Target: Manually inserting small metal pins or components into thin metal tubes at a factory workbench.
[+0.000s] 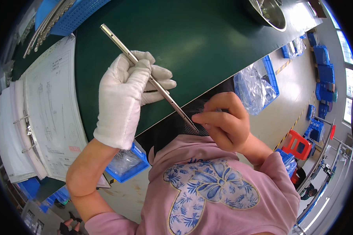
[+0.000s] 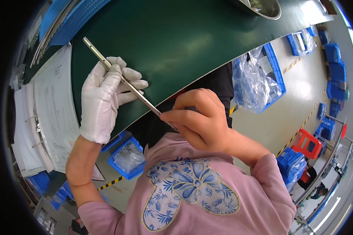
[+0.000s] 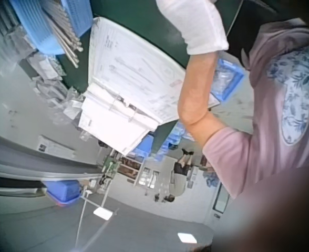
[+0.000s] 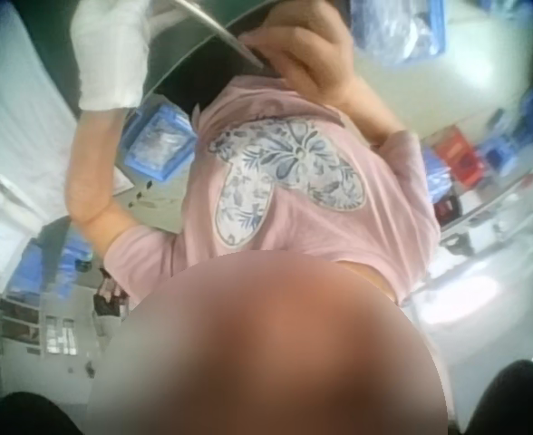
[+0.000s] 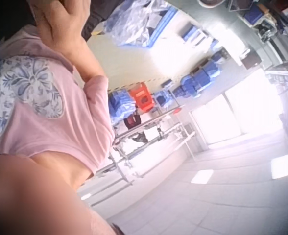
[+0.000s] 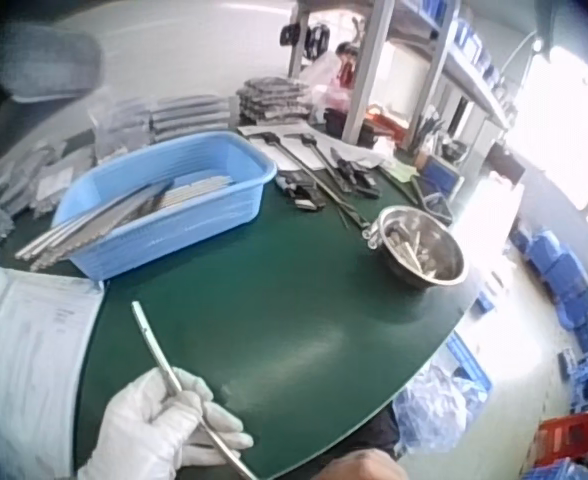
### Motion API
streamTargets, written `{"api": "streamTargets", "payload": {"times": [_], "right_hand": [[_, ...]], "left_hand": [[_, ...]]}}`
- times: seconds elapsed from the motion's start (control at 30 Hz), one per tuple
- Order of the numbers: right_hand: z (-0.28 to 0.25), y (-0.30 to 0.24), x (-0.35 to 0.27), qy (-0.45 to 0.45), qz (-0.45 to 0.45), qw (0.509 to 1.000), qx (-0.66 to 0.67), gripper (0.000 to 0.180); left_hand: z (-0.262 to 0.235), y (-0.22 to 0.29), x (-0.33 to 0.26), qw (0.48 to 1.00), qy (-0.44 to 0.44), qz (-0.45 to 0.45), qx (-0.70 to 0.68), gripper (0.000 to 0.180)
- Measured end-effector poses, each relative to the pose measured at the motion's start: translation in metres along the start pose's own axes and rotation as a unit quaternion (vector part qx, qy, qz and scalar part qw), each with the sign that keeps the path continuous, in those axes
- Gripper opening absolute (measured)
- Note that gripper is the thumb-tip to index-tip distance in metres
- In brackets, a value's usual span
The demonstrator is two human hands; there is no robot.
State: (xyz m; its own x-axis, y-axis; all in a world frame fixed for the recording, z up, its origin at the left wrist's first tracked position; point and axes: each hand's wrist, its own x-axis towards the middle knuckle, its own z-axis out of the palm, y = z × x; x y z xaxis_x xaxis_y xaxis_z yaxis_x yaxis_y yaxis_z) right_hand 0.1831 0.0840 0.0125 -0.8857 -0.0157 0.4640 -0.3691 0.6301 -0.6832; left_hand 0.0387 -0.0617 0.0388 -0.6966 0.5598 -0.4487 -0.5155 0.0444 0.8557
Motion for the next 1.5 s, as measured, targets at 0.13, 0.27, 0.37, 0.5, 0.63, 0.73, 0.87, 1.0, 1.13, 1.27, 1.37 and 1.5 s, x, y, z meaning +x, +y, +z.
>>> {"api": "streamTargets", "payload": {"times": [0.13, 0.27, 0.37, 0.5, 0.63, 0.73, 0.87, 1.0, 1.13, 1.27, 1.37, 1.5], "right_hand": [[0.006, 0.002, -0.001, 0.020, -0.009, 0.999, 0.026, 0.022], [0.009, 0.005, -0.004, 0.055, -0.034, 0.998, 0.015, 0.022], [0.007, 0.003, -0.002, 0.032, -0.052, 0.998, 0.001, 0.020], [0.006, 0.003, 0.000, 0.016, -0.076, 0.997, -0.030, 0.022], [0.006, 0.002, 0.000, 0.010, -0.084, 0.995, -0.048, 0.021], [0.006, 0.000, 0.001, 0.012, -0.116, 0.989, -0.095, 0.020], [0.008, -0.003, 0.008, 0.031, -0.159, 0.974, -0.158, 0.014], [0.010, 0.000, 0.008, 0.029, -0.186, 0.971, -0.144, 0.012], [0.006, 0.000, 0.013, 0.000, -0.145, 0.984, -0.103, 0.013], [0.005, 0.002, 0.019, 0.013, -0.146, 0.984, -0.103, 0.017], [0.007, 0.006, 0.030, 0.016, -0.132, 0.987, -0.088, 0.019], [0.014, 0.011, 0.033, 0.008, -0.134, 0.988, -0.071, 0.020]], "left_hand": [[0.000, 0.001, 0.001, 1.000, 0.003, -0.010, -0.001, 0.015], [0.001, 0.002, 0.001, 1.000, -0.006, -0.009, -0.005, 0.016], [0.000, 0.001, 0.001, 1.000, -0.008, -0.008, -0.015, 0.015], [0.001, 0.001, 0.001, 1.000, -0.004, -0.011, -0.015, 0.015], [0.002, 0.000, 0.001, 1.000, 0.001, -0.013, -0.021, 0.015], [0.003, 0.000, 0.001, 1.000, 0.000, -0.008, -0.018, 0.014], [0.002, 0.000, 0.000, 1.000, 0.003, -0.008, -0.017, 0.015], [0.003, 0.001, 0.000, 1.000, 0.005, -0.010, -0.004, 0.014], [0.001, -0.001, 0.000, 1.000, -0.001, -0.003, -0.015, 0.014], [0.001, -0.001, 0.001, 1.000, -0.003, -0.007, -0.022, 0.013], [0.003, -0.001, 0.000, 1.000, -0.002, -0.010, -0.026, 0.013], [0.003, -0.001, 0.001, 0.999, -0.006, -0.015, -0.033, 0.012]]}}
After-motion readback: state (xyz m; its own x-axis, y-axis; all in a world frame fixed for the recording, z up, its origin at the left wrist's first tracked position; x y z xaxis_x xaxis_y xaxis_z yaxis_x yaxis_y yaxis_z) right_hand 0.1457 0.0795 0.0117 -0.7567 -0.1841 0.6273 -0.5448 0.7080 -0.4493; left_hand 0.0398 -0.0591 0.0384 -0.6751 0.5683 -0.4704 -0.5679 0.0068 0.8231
